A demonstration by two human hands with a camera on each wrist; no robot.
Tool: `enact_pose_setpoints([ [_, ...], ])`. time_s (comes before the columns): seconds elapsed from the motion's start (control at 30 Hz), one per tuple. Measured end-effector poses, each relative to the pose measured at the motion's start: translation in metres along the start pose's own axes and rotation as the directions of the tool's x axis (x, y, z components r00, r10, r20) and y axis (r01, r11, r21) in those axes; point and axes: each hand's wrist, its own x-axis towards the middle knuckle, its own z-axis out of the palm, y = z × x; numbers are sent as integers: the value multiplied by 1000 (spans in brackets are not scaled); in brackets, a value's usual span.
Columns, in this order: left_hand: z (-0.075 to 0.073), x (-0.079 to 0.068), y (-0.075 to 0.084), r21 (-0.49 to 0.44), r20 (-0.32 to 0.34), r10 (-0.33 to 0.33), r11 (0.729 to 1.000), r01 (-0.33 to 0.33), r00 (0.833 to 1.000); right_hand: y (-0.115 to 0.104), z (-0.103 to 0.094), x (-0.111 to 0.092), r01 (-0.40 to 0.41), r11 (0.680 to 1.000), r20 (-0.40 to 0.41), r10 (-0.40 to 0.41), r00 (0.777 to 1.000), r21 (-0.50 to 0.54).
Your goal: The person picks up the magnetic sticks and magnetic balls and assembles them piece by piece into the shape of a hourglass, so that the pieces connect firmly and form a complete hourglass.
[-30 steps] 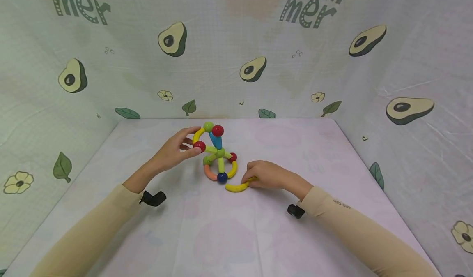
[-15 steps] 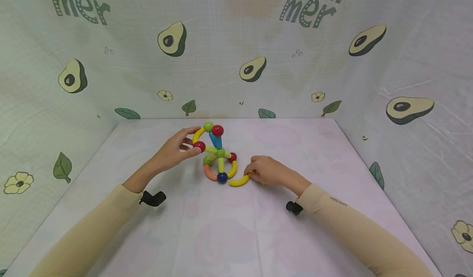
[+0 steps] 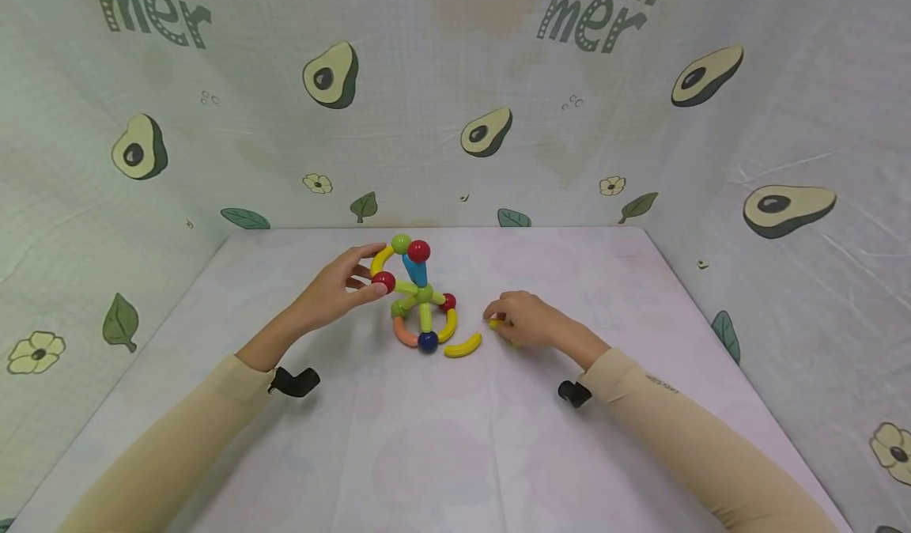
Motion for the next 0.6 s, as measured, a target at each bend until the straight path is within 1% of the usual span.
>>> enact_pose_setpoints([
  [0.2,0,0,1,-1,0,-4,1000,4,1000,7,-5,-5,-69,998,33,69,997,2],
  [0.3,0,0,1,-5,0,-1,1000,1,1000,9,-6,-6,-75,997,34,75,997,2],
  [0.47,0,0,0,-8,0,1,1000,-1,1000,7,-11,-5,-60,998,8,59,998,18],
  [0.6,0,0,1,-10,1,2,1000,-2,1000,1,-22,1,-55,997,-60,58,996,53],
])
